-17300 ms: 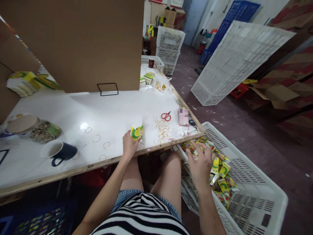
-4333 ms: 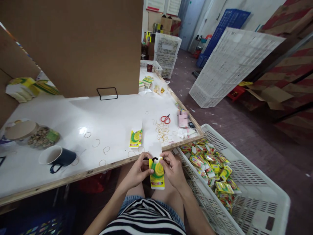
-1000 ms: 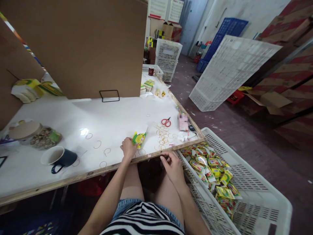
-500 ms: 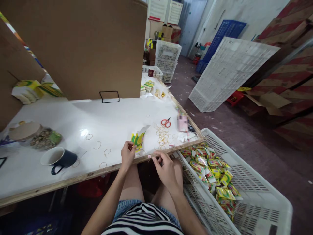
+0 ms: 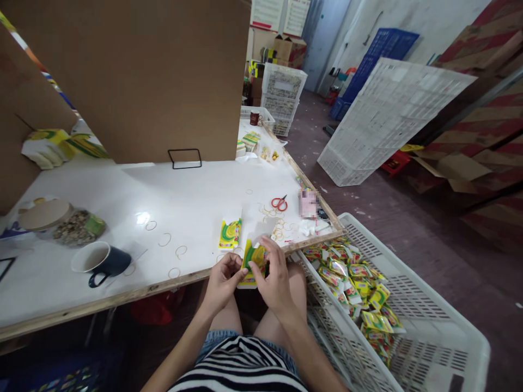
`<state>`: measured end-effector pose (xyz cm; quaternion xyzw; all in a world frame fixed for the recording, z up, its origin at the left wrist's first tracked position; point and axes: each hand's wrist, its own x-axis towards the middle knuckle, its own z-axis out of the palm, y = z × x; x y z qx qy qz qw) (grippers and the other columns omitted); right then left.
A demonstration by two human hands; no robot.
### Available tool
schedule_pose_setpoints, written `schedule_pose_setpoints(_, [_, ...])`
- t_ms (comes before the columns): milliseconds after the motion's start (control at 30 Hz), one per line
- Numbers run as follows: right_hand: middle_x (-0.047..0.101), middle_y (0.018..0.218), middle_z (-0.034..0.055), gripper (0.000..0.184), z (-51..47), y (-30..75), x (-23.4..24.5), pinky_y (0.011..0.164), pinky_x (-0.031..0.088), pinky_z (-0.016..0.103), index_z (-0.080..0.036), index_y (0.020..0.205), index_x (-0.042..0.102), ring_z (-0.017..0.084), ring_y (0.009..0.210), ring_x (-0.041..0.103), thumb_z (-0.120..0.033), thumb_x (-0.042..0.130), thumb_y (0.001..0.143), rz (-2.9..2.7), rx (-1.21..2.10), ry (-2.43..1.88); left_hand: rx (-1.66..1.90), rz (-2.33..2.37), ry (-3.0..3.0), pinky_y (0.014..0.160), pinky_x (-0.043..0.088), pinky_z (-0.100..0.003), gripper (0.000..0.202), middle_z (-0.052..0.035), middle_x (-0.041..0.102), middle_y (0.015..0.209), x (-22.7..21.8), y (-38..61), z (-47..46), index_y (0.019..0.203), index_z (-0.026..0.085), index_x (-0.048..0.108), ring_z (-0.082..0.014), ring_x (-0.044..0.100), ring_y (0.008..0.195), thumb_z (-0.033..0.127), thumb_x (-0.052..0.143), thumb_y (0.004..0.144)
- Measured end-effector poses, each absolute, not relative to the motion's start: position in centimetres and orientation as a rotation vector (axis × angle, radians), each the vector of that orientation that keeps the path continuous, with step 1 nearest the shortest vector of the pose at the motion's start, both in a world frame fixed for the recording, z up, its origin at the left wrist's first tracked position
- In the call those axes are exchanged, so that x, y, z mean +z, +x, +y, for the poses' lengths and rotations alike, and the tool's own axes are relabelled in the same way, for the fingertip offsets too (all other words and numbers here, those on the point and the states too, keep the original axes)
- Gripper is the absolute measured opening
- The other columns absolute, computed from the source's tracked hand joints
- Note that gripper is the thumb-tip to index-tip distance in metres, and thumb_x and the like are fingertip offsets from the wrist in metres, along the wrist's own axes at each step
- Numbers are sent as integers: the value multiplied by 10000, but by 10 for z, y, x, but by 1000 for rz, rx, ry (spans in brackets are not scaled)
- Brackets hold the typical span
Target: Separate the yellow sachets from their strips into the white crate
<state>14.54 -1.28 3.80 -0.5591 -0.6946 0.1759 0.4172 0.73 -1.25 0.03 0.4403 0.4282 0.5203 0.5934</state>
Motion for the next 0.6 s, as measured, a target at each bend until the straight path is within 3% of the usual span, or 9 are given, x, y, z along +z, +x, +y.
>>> schedule_pose_setpoints(167, [566, 791, 5, 275, -13, 148, 40, 596, 467, 260, -196, 1104, 525, 131, 596, 472, -257, 588, 844, -1695, 654, -1451, 1163, 940, 950, 609, 376, -209, 253, 33, 499, 689, 6, 8, -15, 764, 161, 528, -91, 445, 617, 339, 707, 751])
schedule_pose_setpoints(400, [547, 786, -6, 175, -21, 140, 31, 605, 477, 237, -217, 958, 495, 131, 672, 549, -291, 596, 836, -1439, 894, -1302, 858, 562, 668, 778, 432, -270, 447, -54, 670, 856, 8, 9, -18, 933, 151, 666, -182, 609, 828, 516, 740, 686])
schedule_pose_setpoints(533, [533, 742, -15, 126, -24, 138, 32, 597, 466, 239, -215, 948, 520, 127, 644, 536, -275, 576, 852, -1430, 840, -1309, 872, 519, 565, 717, 457, -263, 468, -62, 697, 790, 0, 17, -20, 934, 131, 686, -183, 641, 742, 468, 799, 630])
schedule_pose_setpoints(600, [538, 791, -3, 267, -25, 140, 31, 625, 469, 254, -208, 1089, 523, 131, 662, 523, -283, 593, 843, -1387, 726, -1365, 978, 641, 513, 677, 472, -262, 441, -49, 701, 733, -4, 20, -19, 876, 128, 690, -164, 634, 658, 467, 806, 618])
